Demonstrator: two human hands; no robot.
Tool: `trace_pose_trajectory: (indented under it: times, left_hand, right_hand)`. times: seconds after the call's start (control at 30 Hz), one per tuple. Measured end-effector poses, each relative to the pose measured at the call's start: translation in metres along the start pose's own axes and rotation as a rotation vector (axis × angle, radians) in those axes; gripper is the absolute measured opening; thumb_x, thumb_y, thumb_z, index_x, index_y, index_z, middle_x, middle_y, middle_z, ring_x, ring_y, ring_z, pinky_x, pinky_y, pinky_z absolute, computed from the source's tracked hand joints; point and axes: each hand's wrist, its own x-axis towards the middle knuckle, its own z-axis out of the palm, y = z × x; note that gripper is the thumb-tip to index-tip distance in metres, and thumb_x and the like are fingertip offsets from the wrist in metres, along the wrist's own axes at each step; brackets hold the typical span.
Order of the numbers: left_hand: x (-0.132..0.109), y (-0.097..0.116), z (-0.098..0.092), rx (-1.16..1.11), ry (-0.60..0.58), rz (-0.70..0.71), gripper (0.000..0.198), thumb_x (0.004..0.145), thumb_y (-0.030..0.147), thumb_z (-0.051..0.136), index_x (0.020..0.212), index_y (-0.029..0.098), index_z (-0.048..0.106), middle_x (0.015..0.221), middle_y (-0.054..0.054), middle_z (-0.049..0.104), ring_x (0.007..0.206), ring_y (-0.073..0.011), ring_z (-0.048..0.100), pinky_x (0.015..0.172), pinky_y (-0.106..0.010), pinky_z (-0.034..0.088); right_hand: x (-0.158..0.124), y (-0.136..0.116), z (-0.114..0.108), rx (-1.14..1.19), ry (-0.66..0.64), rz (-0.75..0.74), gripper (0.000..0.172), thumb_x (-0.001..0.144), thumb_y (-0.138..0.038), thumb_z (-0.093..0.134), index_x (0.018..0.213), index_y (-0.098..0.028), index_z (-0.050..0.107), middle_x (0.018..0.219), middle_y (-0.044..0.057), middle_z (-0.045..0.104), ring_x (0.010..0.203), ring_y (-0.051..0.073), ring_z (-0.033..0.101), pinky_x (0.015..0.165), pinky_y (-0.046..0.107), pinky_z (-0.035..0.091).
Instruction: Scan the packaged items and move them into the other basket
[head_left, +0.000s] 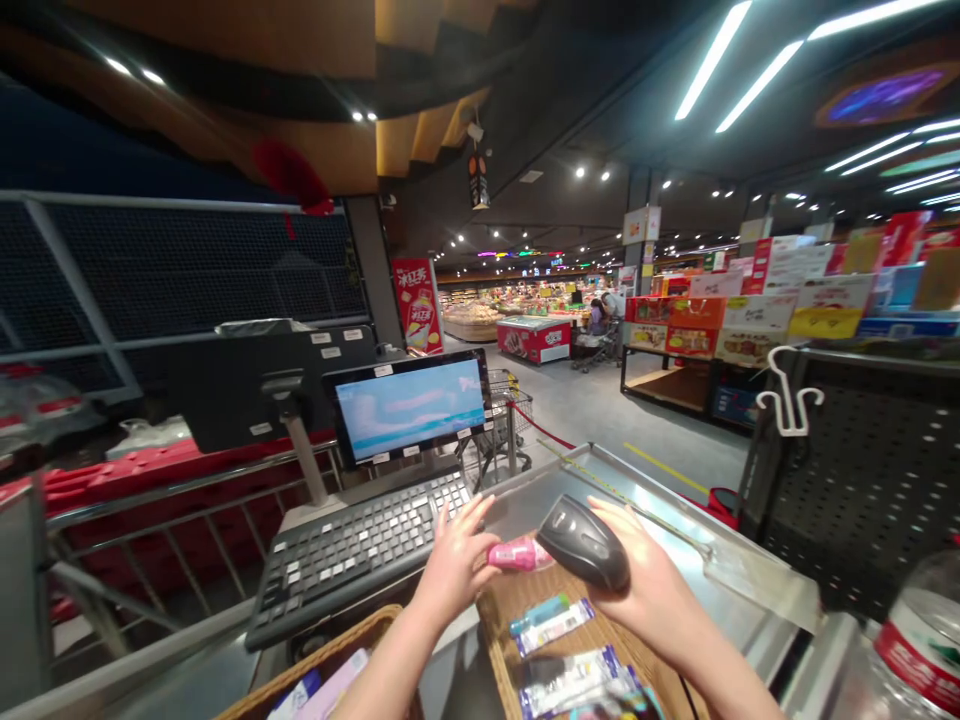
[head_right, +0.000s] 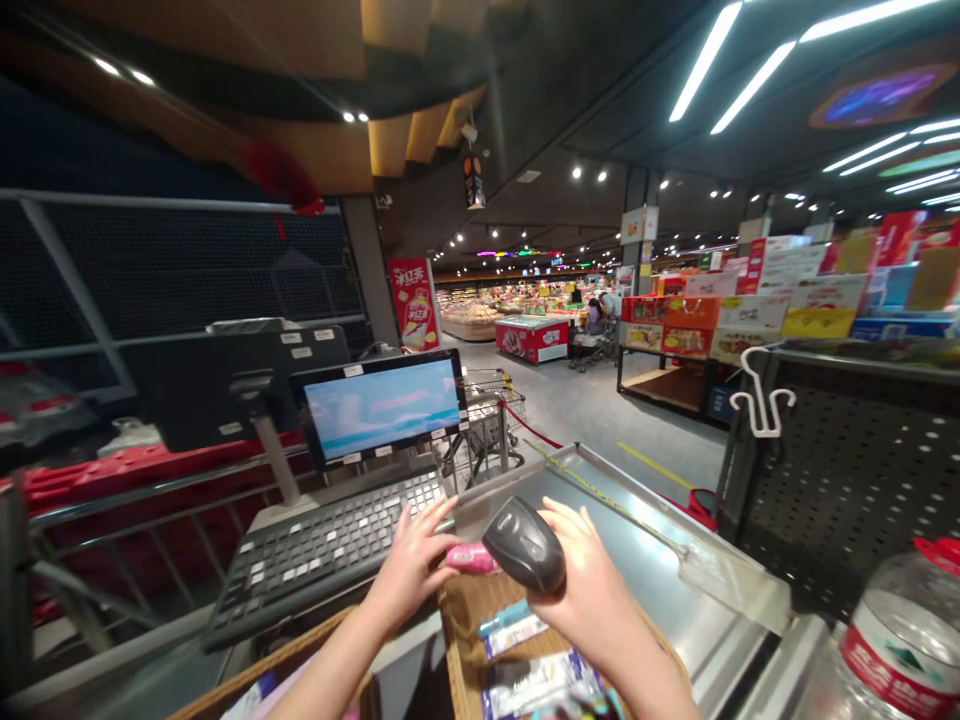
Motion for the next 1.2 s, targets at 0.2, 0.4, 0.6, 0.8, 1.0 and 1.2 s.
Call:
trace_pose_trajectory:
  times: [0.2, 0.4, 0.6, 0.8, 1.0, 1.2]
  left_hand:
    - [-0.023, -0.01, -0.036, 0.091, 0.138, -0.054, 0.018, 0.085, 0.025, 0.069, 0.102, 0.029, 0.071, 0.153, -0.011, 0.046, 0.143, -0.0329, 0.038, 0.116, -0.07, 0.013]
    - [-0.04, -0.028, -0.057, 0.151, 0.256, -0.084, 0.017, 0.085, 0.026, 0.068, 0.101, 0.028, 0.071, 0.152, -0.011, 0.047, 0.141, -0.0342, 0.041, 0.114, -0.071, 0.017]
    - [-0.053, -0.036, -0.074, 0.158, 0.306, -0.136, 0.017, 0.082, 0.02, 0.067, 0.098, 0.027, 0.069, 0.152, -0.01, 0.047, 0.143, -0.0319, 0.039, 0.116, -0.069, 0.017]
    - [-0.062, -0.037, -0.083, 0.139, 0.307, -0.178, 0.018, 0.081, 0.016, 0.064, 0.095, 0.026, 0.067, 0.152, -0.009, 0.047, 0.143, -0.0311, 0.039, 0.116, -0.069, 0.016]
    - [-0.069, -0.039, -0.087, 0.145, 0.305, -0.198, 0.02, 0.08, 0.013, 0.062, 0.094, 0.025, 0.066, 0.152, -0.009, 0.047, 0.143, -0.0308, 0.039, 0.116, -0.069, 0.015]
    - [-0.075, -0.041, -0.09, 0.124, 0.325, -0.214, 0.017, 0.08, 0.017, 0.064, 0.094, 0.026, 0.066, 0.152, -0.009, 0.048, 0.143, -0.031, 0.039, 0.116, -0.069, 0.015]
  right_hand:
    - [0.004, -0.029, 0.012, 0.015, -0.046, -0.028, 0.054, 0.066, -0.014, 0.06, 0.12, -0.022, 0.067, 0.131, 0.012, 0.067, 0.135, 0.039, 0.049, 0.117, 0.068, 0.024]
    - [0.009, -0.056, 0.026, 0.056, -0.04, -0.092, 0.057, 0.063, -0.012, 0.061, 0.119, -0.02, 0.067, 0.13, 0.013, 0.067, 0.134, 0.04, 0.05, 0.116, 0.066, 0.028]
    - [0.005, -0.079, 0.032, 0.037, -0.124, -0.099, 0.054, 0.064, -0.014, 0.06, 0.117, -0.022, 0.07, 0.132, 0.013, 0.066, 0.135, 0.041, 0.049, 0.115, 0.069, 0.025]
    - [0.0, -0.087, 0.037, 0.039, -0.188, -0.112, 0.056, 0.063, -0.012, 0.058, 0.116, -0.022, 0.07, 0.131, 0.014, 0.066, 0.136, 0.041, 0.047, 0.114, 0.071, 0.024]
    - [-0.002, -0.094, 0.039, 0.025, -0.224, -0.115, 0.06, 0.06, -0.011, 0.056, 0.117, -0.022, 0.069, 0.126, 0.013, 0.068, 0.137, 0.04, 0.046, 0.116, 0.069, 0.023]
    - [-0.001, -0.1, 0.041, -0.003, -0.258, -0.126, 0.055, 0.061, -0.013, 0.055, 0.113, -0.021, 0.07, 0.128, 0.014, 0.067, 0.137, 0.039, 0.047, 0.116, 0.068, 0.022]
